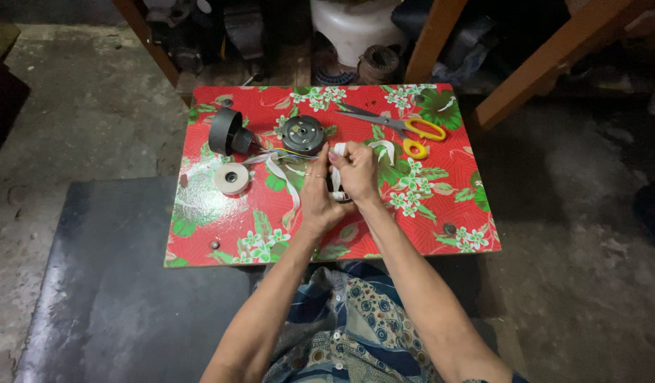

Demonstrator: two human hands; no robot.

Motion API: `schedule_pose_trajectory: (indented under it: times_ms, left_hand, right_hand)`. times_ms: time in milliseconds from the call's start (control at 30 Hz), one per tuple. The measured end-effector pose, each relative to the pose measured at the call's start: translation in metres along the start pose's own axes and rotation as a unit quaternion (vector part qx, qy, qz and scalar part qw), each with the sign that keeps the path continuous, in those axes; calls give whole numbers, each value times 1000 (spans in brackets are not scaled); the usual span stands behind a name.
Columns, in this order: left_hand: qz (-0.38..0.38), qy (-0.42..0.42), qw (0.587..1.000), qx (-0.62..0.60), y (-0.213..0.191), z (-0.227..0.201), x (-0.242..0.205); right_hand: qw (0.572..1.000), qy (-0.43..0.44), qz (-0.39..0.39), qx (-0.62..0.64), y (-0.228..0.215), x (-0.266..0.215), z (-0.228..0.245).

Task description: The person wraps a white ribbon around a cylindrical motor component held in their left hand. They repeatedly pull the ribbon taut and fold it over the component's surface to create a tight, layered covering.

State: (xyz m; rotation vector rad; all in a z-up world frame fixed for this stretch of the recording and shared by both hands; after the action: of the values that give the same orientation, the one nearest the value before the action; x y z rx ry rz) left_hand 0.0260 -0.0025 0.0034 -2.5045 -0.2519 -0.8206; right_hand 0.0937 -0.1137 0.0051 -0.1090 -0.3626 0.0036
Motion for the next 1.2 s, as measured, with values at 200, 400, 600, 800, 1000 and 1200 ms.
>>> schedule_pose_trajectory:
  times_ms: [200, 400, 600, 800, 1000, 1200]
  left_hand:
    - [5, -1, 1000, 16, 1, 4, -1]
    - [49, -87, 994, -39, -9, -4, 2]
    - [57, -51, 990, -118, -18, -5, 5]
    - [106, -36, 965, -238, -5, 27, 6]
    - [112, -140, 934, -309, 13, 58, 8]
    - [91, -162, 935, -303, 11, 60, 18]
  right_hand:
    - [998, -23, -16, -48, 0, 1, -8]
    - [984, 94, 101, 108, -5, 11, -5]
    - [964, 103, 124, 212, -11, 9, -6]
    - [972, 46, 101, 205, -9, 11, -15]
    - [982, 40, 63, 175, -8, 9, -21]
    - [977, 57, 61, 196, -5, 11, -17]
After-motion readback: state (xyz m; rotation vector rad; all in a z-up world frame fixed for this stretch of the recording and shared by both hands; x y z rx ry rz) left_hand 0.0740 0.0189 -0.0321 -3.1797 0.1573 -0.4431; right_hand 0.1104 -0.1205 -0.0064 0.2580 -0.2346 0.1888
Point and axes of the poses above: each hand's wrist, its own x-axis towards the middle knuckle, its own y-axis out of the palm, z = x × y, the point moved 2 cm from there along x, towards the middle knuckle, and after that the axes turned 1 degree about z, right-handed, at the moved point
